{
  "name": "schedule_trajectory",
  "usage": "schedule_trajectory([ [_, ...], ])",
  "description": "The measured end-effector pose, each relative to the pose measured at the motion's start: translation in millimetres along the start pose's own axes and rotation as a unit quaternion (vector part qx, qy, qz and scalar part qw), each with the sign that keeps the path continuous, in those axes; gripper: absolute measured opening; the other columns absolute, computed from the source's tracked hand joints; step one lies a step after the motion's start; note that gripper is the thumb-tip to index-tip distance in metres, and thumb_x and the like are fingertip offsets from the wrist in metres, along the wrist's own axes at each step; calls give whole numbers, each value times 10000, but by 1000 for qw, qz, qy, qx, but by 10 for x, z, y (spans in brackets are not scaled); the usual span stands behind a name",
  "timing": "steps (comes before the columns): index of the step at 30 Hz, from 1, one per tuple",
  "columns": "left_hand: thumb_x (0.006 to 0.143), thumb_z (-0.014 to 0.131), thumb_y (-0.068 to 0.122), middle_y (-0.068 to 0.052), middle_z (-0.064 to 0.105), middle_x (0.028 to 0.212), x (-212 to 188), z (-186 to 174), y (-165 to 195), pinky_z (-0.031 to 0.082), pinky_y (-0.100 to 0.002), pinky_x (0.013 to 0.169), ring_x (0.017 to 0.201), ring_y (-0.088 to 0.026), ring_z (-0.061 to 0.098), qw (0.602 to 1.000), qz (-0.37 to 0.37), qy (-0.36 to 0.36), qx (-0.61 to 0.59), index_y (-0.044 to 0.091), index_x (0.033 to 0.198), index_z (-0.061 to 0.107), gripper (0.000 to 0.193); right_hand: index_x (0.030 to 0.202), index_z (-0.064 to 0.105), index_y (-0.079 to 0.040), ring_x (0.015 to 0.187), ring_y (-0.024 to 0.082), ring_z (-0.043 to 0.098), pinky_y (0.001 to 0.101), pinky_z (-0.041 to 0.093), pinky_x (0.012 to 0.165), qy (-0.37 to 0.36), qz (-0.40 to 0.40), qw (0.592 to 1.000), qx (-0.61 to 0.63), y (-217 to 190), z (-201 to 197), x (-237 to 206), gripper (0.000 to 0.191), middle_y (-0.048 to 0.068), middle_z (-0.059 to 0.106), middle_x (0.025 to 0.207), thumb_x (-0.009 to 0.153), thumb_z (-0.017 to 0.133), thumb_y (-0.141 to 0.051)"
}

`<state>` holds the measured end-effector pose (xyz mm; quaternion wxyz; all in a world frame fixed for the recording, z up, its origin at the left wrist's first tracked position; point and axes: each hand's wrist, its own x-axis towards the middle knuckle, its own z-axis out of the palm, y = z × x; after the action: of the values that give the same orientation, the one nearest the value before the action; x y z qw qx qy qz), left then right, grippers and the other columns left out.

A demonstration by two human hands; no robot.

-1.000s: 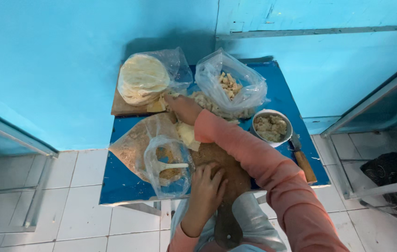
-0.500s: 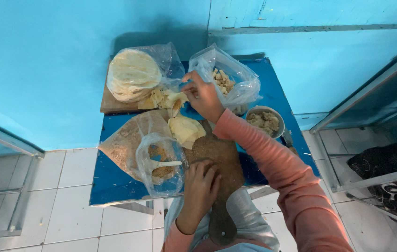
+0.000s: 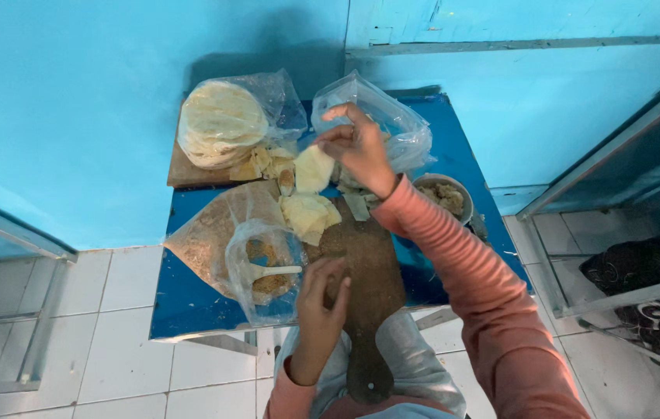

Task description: The person sits at a small blue table and assembles snack pieces from thin flat wrappers. They tear or separate pieces of the wrapper, spoon a crumbly filling from a plastic bag onto the pieces, fold or press them together, and place the finished pieces into a plastic bag, repeating the cycle.

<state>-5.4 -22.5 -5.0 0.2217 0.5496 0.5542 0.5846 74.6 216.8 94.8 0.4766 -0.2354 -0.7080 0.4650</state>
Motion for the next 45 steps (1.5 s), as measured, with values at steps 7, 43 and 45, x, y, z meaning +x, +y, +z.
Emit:
schedule_trajectory([
  [7, 830, 711, -55, -113, 556, 1381, 96, 19, -118, 551, -321, 916, 1160, -221, 641, 983, 44, 60, -170, -7, 1440, 455, 663, 1318, 522, -37, 1025, 162, 728, 297, 580, 879, -129, 132, 974, 129, -253, -113, -853, 449, 121, 761, 1054, 921, 717, 42],
  [43, 884, 711, 33, -159, 639, 1236, -130, -15, 112, 518, -420, 979, 1151, -359, 640, 991, 113, 19, 72, 34, 1223, 659, 343, 1402, 460, -103, 986, 428, 689, 469, 537, 831, -222, -71, 924, -304, 319, 329, -465, 783, 222, 698, 1035, 715, 833, -148],
  [45, 881, 713, 29, -162, 637, 1224, -127, -11, 114, 516, -424, 977, 1148, -361, 640, 990, 116, 15, 75, 33, 1225, 659, 348, 1377, 498, -128, 930, 348, 703, 424, 554, 802, -189, -53, 940, -278, 339, 300, -455, 741, 179, 708, 1001, 716, 831, -126],
])
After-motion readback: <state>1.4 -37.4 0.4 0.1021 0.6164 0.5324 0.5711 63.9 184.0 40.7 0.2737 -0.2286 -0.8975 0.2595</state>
